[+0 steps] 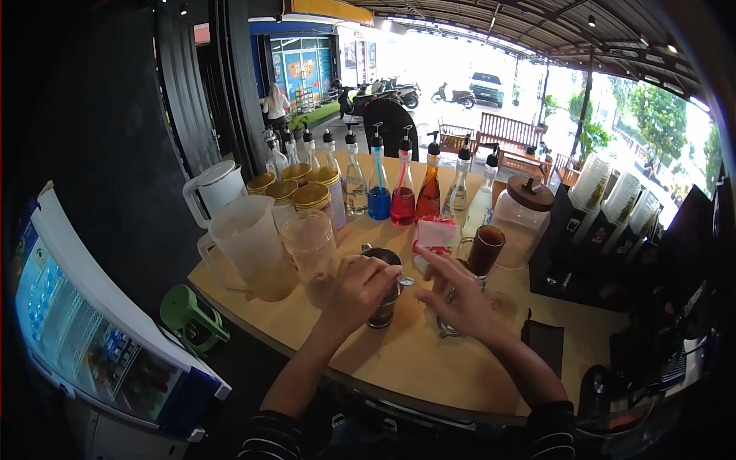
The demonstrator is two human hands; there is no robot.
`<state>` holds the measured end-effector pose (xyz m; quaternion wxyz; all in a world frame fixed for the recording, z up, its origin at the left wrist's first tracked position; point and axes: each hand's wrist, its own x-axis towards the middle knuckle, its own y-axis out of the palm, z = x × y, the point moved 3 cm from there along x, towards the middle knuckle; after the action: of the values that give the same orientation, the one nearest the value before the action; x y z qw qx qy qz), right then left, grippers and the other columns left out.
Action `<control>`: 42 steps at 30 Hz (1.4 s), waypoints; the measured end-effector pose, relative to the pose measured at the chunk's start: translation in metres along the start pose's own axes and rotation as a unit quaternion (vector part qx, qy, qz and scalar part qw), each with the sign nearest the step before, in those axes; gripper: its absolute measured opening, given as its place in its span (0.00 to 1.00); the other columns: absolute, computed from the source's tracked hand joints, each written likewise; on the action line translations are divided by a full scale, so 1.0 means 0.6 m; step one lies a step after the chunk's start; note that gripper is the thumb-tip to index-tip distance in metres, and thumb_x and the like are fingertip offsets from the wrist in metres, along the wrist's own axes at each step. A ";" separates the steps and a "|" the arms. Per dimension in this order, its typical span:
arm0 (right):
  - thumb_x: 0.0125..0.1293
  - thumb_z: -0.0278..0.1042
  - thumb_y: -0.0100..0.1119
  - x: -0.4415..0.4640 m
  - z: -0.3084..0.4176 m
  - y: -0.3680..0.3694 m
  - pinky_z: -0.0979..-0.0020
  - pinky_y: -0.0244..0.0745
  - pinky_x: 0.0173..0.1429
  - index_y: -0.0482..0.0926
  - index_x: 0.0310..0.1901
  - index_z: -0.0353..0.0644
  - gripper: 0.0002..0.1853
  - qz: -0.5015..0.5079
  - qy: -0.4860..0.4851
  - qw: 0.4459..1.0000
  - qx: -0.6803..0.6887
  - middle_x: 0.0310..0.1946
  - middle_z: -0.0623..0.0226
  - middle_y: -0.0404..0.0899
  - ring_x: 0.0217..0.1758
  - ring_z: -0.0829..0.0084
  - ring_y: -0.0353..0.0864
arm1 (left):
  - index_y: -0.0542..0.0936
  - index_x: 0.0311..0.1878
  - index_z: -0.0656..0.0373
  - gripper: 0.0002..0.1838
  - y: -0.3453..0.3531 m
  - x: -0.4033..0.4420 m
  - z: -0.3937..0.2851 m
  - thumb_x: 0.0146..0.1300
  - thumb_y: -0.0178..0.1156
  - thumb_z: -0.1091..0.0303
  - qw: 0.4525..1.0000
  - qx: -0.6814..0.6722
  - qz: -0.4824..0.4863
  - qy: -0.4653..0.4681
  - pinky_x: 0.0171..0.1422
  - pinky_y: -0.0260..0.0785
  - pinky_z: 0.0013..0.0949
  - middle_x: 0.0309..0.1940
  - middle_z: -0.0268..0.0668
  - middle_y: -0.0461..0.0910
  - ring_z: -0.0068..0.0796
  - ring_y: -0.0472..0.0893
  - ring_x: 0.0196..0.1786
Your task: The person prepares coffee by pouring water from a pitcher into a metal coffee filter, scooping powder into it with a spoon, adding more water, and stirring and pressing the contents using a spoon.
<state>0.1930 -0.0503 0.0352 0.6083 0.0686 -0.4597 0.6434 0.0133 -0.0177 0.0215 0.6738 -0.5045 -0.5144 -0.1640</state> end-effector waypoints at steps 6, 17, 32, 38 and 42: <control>0.61 0.21 0.61 0.023 0.003 0.043 0.70 0.70 0.33 0.82 0.49 0.36 0.14 0.018 -0.100 0.995 -0.018 0.28 0.63 0.73 0.28 0.69 0.72 | 0.80 0.46 0.59 0.18 0.003 -0.030 0.017 0.52 0.70 0.67 0.999 -0.008 -0.009 -0.053 0.49 0.67 0.37 0.37 0.36 0.76 0.36 0.77 0.42; 0.58 0.22 0.63 0.022 -0.023 0.062 0.66 0.76 0.36 0.78 0.45 0.38 0.12 0.027 -0.162 0.985 -0.046 0.33 0.62 0.76 0.35 0.63 0.80 | 0.72 0.56 0.64 0.43 0.044 -0.062 0.057 0.37 0.80 0.52 0.912 -0.196 0.006 -0.361 0.56 0.71 0.40 0.44 0.43 0.78 0.40 0.79 0.50; 0.61 0.21 0.62 0.029 -0.007 0.028 0.69 0.75 0.35 0.80 0.43 0.37 0.08 0.019 -0.098 0.995 0.012 0.30 0.61 0.79 0.31 0.66 0.81 | 0.72 0.57 0.57 0.41 0.027 -0.040 0.054 0.37 0.79 0.60 0.945 -0.179 -0.006 -0.273 0.58 0.68 0.41 0.48 0.41 0.78 0.40 0.80 0.51; 0.60 0.21 0.62 0.035 -0.015 0.024 0.69 0.75 0.38 0.79 0.40 0.35 0.06 -0.021 -0.085 0.996 0.032 0.31 0.61 0.79 0.33 0.67 0.82 | 0.70 0.60 0.56 0.44 0.036 -0.049 0.069 0.37 0.79 0.61 0.945 -0.204 -0.002 -0.257 0.59 0.67 0.41 0.50 0.41 0.78 0.40 0.79 0.54; 0.60 0.21 0.62 0.030 0.004 0.029 0.69 0.75 0.39 0.79 0.41 0.35 0.07 0.038 -0.074 0.994 0.068 0.32 0.60 0.79 0.35 0.66 0.82 | 0.69 0.61 0.58 0.44 0.034 -0.045 0.072 0.37 0.80 0.62 0.927 -0.258 -0.007 -0.272 0.62 0.68 0.39 0.52 0.41 0.77 0.38 0.78 0.56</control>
<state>0.1726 -0.0360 0.0396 0.5421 0.1395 -0.4607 0.6888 -0.0059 0.0199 -0.0139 0.3537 -0.6822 -0.6216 -0.1522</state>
